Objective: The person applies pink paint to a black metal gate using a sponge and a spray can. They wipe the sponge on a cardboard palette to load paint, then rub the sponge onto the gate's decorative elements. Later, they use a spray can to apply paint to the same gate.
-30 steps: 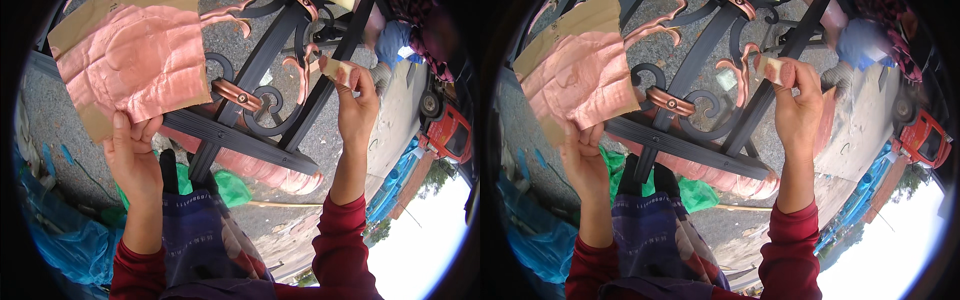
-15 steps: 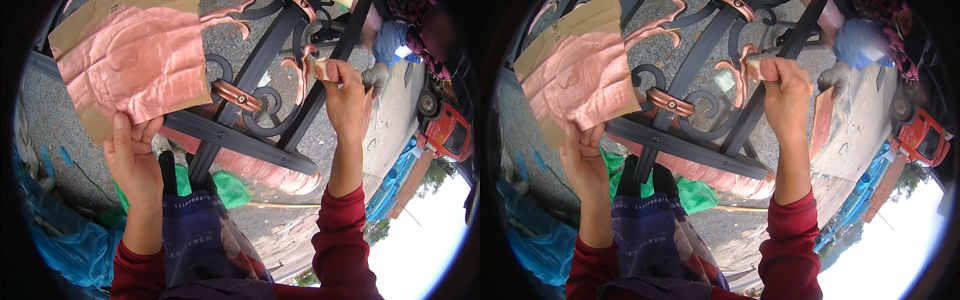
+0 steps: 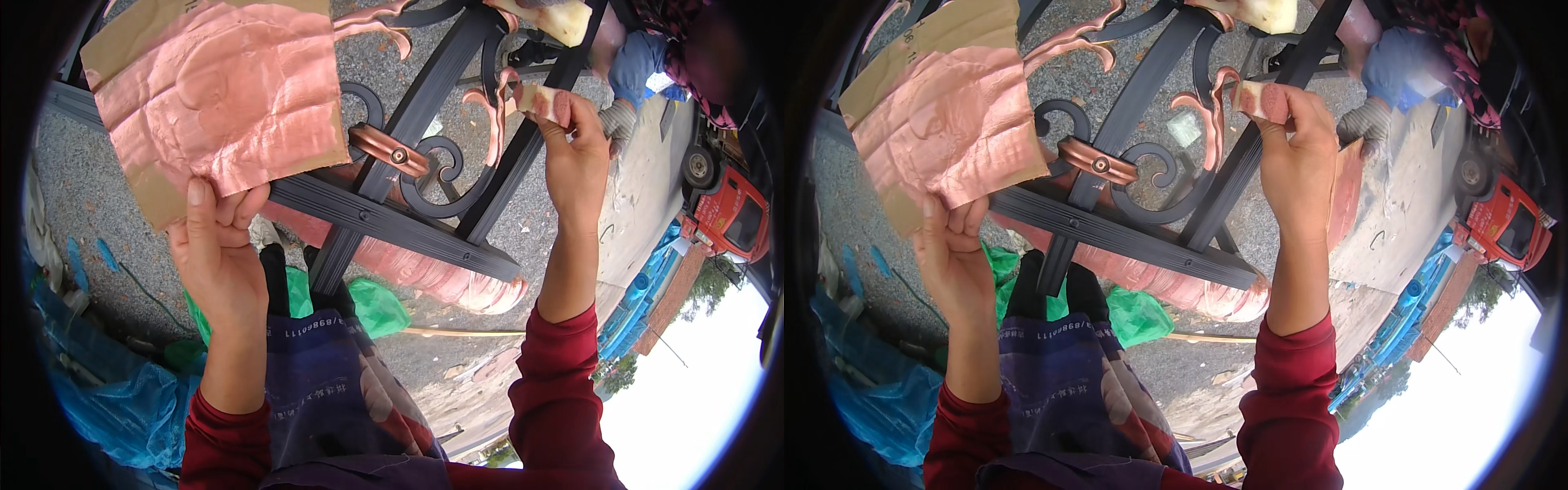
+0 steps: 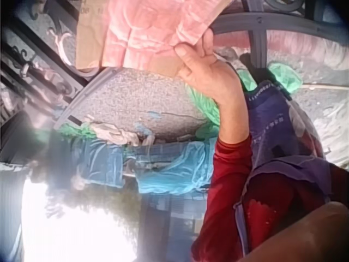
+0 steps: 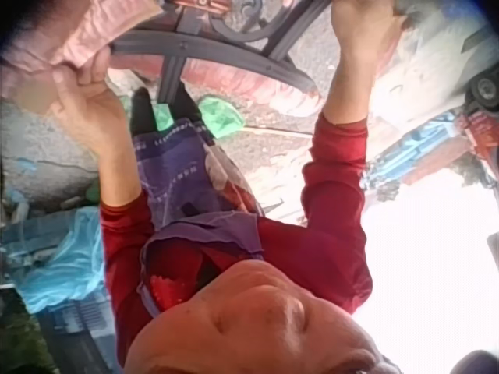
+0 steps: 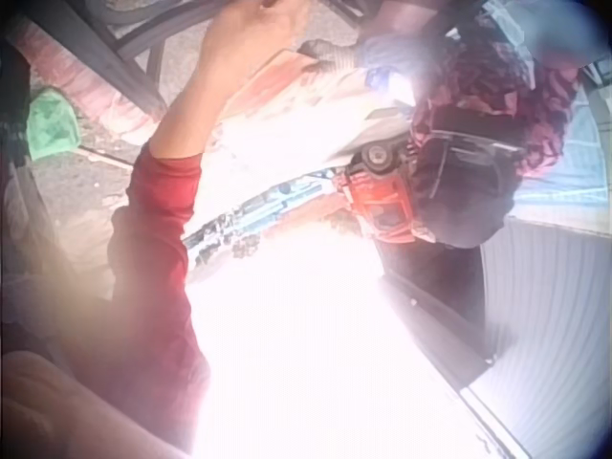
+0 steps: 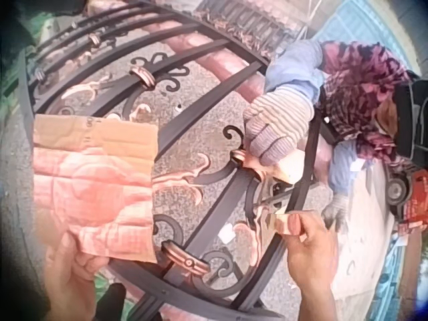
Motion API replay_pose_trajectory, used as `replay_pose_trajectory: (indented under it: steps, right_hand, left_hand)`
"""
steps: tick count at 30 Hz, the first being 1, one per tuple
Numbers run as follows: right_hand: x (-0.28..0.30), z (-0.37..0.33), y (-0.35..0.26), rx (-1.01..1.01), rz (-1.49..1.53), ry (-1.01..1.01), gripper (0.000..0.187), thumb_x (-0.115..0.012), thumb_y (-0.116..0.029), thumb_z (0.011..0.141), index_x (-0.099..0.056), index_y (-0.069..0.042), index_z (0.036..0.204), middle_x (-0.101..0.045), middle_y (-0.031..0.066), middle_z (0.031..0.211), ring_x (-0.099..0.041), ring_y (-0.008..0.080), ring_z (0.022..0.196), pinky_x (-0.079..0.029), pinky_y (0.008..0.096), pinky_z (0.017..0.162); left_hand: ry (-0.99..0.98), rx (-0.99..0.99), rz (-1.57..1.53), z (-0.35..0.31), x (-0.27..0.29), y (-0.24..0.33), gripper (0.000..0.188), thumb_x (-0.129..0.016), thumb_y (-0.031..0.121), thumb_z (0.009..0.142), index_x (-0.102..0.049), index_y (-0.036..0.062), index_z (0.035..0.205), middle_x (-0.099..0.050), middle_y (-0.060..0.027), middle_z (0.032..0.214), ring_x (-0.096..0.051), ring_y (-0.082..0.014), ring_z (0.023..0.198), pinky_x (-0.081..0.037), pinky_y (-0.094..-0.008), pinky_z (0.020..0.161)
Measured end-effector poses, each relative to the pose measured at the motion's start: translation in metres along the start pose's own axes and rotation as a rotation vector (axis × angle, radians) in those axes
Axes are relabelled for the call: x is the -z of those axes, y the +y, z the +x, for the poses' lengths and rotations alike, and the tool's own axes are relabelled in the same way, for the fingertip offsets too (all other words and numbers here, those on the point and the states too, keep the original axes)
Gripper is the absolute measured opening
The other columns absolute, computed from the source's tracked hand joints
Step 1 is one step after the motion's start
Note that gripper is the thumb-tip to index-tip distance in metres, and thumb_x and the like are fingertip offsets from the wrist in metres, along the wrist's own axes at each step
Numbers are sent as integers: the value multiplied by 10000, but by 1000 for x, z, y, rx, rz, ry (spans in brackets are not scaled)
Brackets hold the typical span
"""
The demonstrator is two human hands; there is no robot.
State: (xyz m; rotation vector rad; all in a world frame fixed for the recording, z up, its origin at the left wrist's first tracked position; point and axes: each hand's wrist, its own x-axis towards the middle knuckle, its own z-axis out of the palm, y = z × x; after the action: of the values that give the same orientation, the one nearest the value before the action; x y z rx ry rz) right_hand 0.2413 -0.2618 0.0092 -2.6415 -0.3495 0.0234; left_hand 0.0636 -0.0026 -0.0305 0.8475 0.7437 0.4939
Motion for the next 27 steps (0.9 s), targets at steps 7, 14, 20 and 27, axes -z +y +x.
replay_pose_trajectory:
  steps: [7,14,20,27]
  right_hand:
    - [8,-12,-12,-49,196,-61,166,-668,-32,853,-636,2,1012,-595,41,909,-528,130,825,-438,251,768]
    - [9,-33,-23,274,-184,-122,165,-646,3,827,-647,-22,990,-624,82,927,-563,217,822,-451,306,754]
    - [5,-44,-39,144,-9,-47,165,-624,17,837,-648,-26,995,-619,91,925,-577,227,852,-453,307,768]
    - [-20,-69,-68,245,149,-112,138,-599,-28,861,-660,-37,985,-620,107,941,-572,279,897,-433,353,822]
  left_hand:
    - [-18,22,3,2,4,0,220,-506,152,999,-576,-2,1140,-669,-81,1072,-702,-194,898,-606,-347,799]
    - [-40,80,-93,-2,7,9,229,-488,160,1007,-546,45,1196,-660,-58,1106,-692,-206,950,-604,-382,813]
    - [-35,70,-125,-8,25,23,244,-480,178,1010,-538,36,1200,-655,-79,1122,-688,-203,966,-604,-383,816]
    - [-8,42,-88,-11,40,43,256,-491,191,1005,-545,14,1182,-660,-95,1117,-688,-201,964,-605,-368,815]
